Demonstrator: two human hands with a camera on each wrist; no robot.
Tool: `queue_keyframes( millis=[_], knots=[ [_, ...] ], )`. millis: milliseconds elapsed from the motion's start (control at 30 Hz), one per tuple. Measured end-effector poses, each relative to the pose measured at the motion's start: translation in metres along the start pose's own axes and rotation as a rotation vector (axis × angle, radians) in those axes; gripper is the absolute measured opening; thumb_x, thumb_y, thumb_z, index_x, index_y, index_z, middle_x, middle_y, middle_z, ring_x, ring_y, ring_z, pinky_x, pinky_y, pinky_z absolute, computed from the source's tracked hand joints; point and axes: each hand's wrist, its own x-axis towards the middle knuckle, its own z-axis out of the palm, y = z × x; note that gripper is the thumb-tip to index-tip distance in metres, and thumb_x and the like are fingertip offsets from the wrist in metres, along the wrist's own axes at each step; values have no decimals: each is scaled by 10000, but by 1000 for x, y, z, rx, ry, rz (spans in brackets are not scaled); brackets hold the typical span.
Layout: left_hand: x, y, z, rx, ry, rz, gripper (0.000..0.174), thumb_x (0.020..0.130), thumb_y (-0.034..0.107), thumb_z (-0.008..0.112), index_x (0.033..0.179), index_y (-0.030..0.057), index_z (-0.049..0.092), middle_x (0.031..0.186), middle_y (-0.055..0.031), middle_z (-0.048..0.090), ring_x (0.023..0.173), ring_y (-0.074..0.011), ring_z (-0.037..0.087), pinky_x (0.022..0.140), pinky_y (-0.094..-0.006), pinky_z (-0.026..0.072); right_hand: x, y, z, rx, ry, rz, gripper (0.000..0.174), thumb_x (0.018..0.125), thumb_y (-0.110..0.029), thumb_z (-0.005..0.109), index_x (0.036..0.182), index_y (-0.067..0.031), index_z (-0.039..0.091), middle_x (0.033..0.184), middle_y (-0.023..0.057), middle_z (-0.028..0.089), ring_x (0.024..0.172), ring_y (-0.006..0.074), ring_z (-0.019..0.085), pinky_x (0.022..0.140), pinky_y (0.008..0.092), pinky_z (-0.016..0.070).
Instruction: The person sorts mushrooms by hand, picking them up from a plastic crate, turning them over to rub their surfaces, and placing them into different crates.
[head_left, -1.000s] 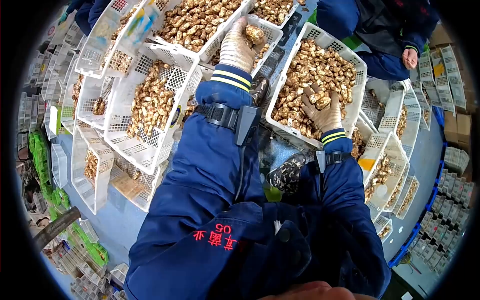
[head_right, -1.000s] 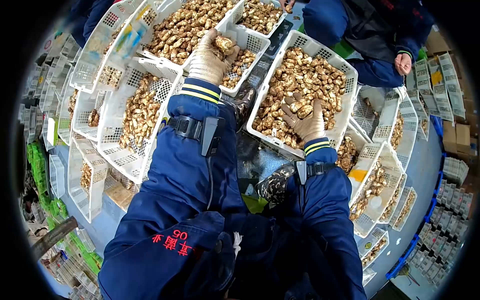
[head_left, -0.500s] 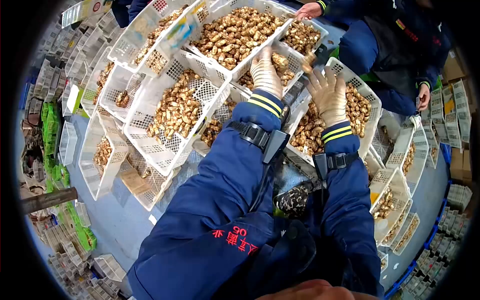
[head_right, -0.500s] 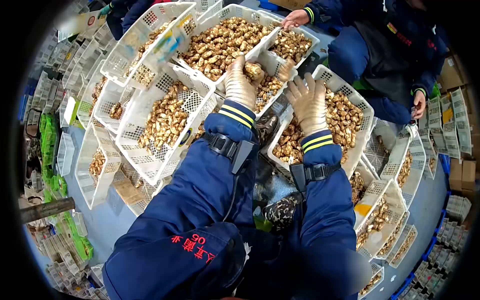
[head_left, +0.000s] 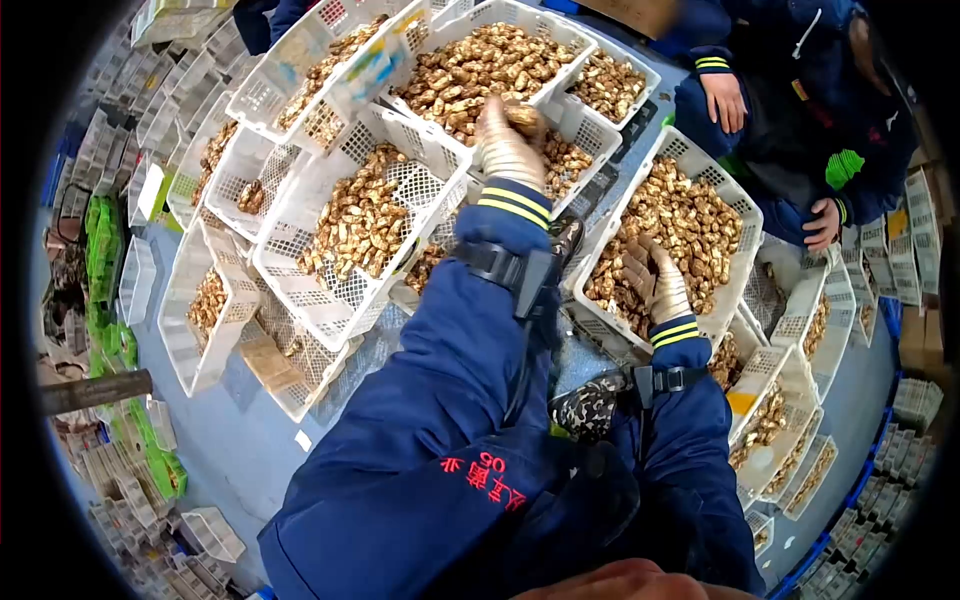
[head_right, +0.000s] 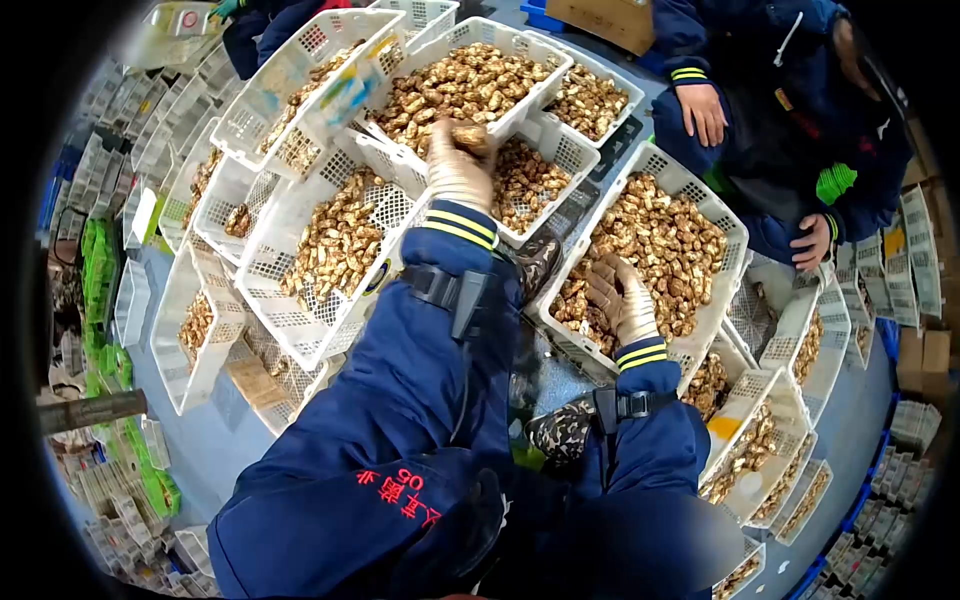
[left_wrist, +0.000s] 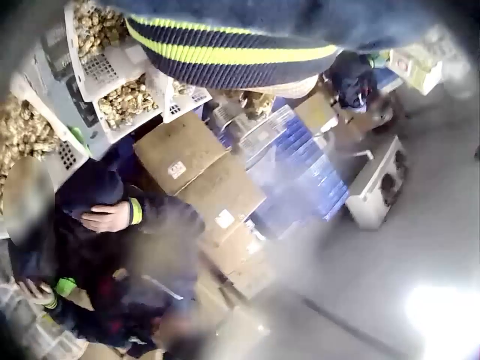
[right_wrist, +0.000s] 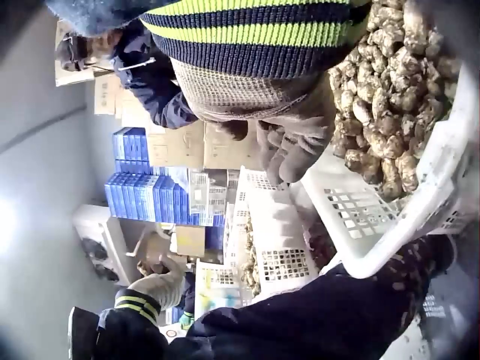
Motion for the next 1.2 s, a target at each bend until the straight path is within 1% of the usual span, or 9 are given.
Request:
queue_keyframes(
  millis=[100,267,433,600,700,800,833,967,1200],
  knots=[
    [25,12,-15,-81,-80,-21,329,878,377,566,741,82,514,675,-49,547,584,-156,518,546,-275,507,-21,5,-2,-5,62,1,593,868,-409,599,1288,-23,438,1045,61,575,903,199,587,818,342,497],
    [-28,-6,1,-249,-404,-613,332,894,396,524,924,73,597,906,-99,630,844,-263,631,762,-439,561,-39,9,-5,78,-67,-58,514,882,-364,597,1247,-27,464,947,29,555,840,151,573,776,302,498],
    [-98,-33,5,-189,-479,-752,585,918,500,398,1298,56,437,1382,-157,376,1301,-314,339,1077,-526,285,-57,-21,22,-166,13,-254,534,905,-344,572,1293,-2,439,1154,155,578,927,206,604,786,302,504],
    [-152,-49,-31,-268,-389,-889,532,950,479,339,1264,63,448,1298,-151,466,1240,-336,414,1031,-547,336,-89,-34,42,-519,216,-808,534,888,-263,621,1311,-10,415,1142,142,579,951,173,590,806,294,504],
    [-170,-56,-51,-58,-470,-865,536,956,484,289,1252,82,483,1278,-114,501,1189,-297,456,980,-504,383,-127,-39,63,-810,163,-672,697,809,-383,696,1335,-38,397,1190,138,544,899,170,595,667,284,526],
    [-176,-70,-71,56,-516,-895,578,943,518,295,1315,99,437,1315,-102,485,1161,-267,465,1002,-459,353,-124,-13,51,-1144,276,-921,767,773,-511,675,1310,-23,425,1218,161,537,1025,244,587,824,316,493],
    [-181,-70,-71,54,-472,-917,563,958,482,269,1315,84,444,1301,-111,504,1175,-269,461,1034,-452,321,-121,-4,39,-1067,266,-882,778,752,-549,668,1301,-44,448,1232,177,517,1070,330,534,851,367,472],
    [-197,-70,-74,85,-453,-905,497,976,426,267,1279,79,455,1289,-102,512,1175,-252,458,1037,-433,308,-126,3,19,-560,196,-479,517,870,-230,619,1307,-13,447,955,79,599,711,78,544,639,222,487],
    [-194,-78,-88,78,-401,-987,605,865,576,480,1269,129,433,1221,-111,512,1137,-269,470,981,-491,355,-124,12,1,208,206,-277,444,871,-231,618,1234,-30,459,975,40,557,764,154,559,611,305,510]
  ],
)
